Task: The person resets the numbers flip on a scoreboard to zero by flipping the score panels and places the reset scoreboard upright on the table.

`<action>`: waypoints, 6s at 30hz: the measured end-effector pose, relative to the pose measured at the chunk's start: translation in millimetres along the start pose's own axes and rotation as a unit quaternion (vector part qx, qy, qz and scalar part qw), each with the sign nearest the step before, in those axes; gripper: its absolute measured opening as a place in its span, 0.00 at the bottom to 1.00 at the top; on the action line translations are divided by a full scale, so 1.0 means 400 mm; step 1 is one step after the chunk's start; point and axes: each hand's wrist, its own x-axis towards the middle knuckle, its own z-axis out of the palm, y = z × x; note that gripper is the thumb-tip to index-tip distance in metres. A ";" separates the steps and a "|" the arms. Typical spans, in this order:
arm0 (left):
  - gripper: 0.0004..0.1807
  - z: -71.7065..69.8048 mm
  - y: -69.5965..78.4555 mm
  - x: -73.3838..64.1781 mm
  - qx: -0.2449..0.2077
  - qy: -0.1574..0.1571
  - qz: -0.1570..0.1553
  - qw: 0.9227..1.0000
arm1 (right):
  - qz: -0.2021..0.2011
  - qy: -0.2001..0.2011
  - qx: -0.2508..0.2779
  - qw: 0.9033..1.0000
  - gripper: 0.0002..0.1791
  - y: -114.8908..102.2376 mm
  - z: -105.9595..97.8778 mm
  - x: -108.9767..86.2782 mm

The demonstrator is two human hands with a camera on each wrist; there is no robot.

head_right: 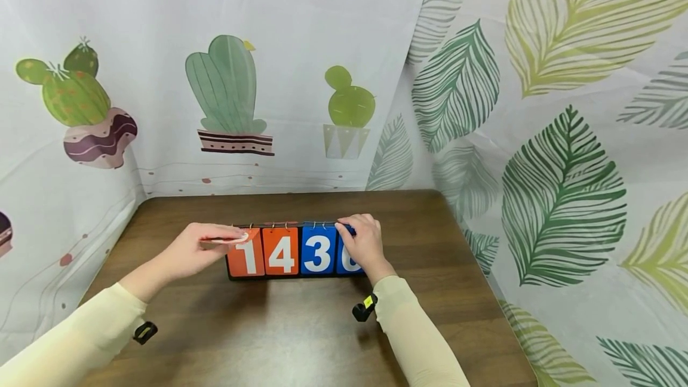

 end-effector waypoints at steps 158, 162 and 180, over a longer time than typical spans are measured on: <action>0.17 0.088 -0.051 0.459 0.050 -0.081 -0.379 0.920 | -0.009 0.006 0.005 1.000 0.15 0.005 -0.002 0.001; 0.20 0.070 -0.056 0.456 0.003 -0.080 -0.371 0.925 | -0.009 0.005 0.006 1.000 0.17 0.006 0.000 0.001; 0.17 -0.005 -0.006 0.429 -0.177 -0.074 -0.325 0.926 | -0.013 0.014 0.004 1.000 0.15 0.004 0.000 0.001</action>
